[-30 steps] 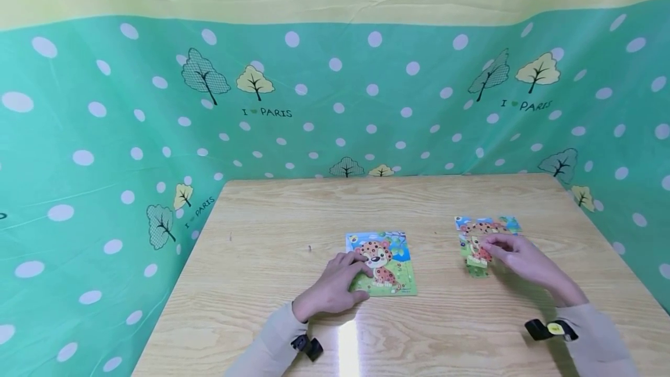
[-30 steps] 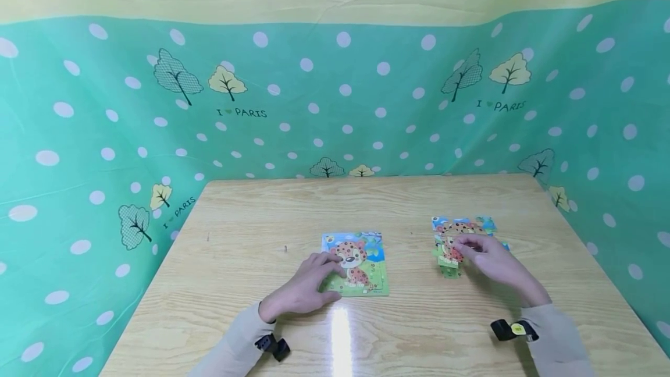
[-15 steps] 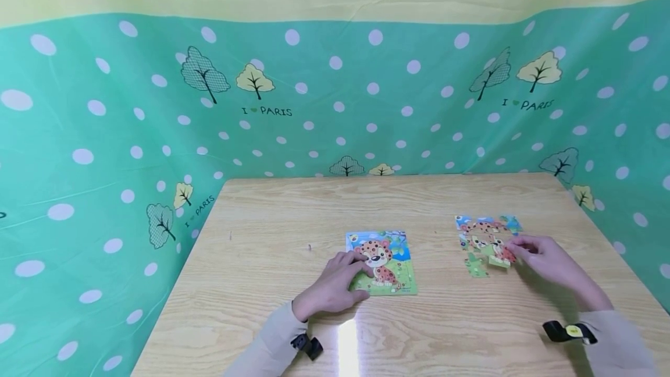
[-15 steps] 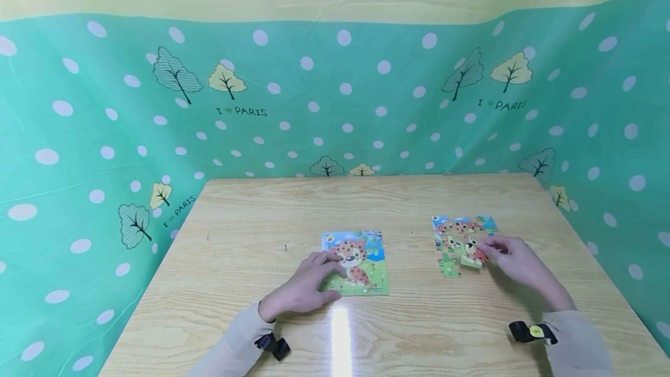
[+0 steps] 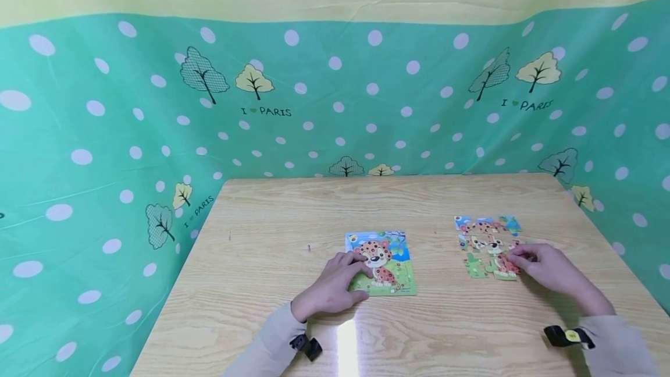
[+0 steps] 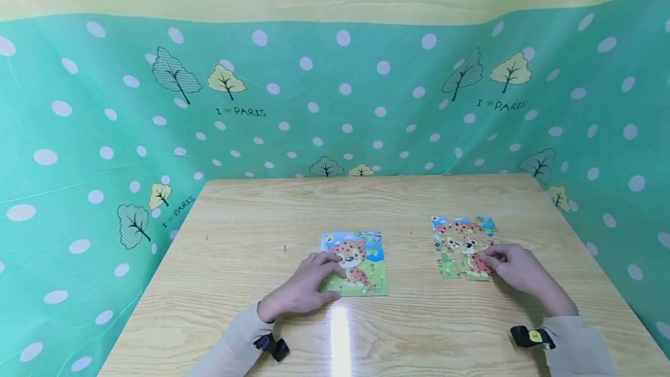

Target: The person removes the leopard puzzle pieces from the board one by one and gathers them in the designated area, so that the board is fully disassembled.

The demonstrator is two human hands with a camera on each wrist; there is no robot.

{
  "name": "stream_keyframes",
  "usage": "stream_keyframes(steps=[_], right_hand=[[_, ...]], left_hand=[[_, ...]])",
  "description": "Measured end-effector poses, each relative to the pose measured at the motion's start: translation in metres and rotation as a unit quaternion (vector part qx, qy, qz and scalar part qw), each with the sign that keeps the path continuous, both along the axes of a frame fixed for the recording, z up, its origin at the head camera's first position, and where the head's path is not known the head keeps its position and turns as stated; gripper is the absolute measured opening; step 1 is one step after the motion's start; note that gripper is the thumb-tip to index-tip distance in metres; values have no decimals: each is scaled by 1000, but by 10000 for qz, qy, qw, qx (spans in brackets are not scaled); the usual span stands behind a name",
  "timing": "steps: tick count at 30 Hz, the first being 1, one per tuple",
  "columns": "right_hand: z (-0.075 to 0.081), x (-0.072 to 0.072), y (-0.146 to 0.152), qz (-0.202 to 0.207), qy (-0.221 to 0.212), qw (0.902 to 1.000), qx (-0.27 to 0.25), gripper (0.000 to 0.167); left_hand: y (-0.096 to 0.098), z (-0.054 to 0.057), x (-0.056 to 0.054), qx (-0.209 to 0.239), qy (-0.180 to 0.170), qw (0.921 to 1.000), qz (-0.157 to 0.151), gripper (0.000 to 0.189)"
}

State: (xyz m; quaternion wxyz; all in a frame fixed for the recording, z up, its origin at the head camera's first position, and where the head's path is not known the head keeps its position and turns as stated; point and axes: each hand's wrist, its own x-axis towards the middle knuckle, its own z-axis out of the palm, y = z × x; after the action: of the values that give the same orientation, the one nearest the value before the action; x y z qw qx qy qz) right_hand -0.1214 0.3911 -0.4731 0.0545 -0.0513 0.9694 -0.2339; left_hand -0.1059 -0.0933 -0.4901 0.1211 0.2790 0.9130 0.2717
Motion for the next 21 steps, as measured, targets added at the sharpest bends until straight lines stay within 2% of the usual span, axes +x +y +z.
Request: stream_keyframes(steps=[21], right_hand=[[0, 0, -1, 15, 35, 9999, 111, 21]], left_hand=[[-1, 0, 1, -28, 50, 10000, -33, 33]])
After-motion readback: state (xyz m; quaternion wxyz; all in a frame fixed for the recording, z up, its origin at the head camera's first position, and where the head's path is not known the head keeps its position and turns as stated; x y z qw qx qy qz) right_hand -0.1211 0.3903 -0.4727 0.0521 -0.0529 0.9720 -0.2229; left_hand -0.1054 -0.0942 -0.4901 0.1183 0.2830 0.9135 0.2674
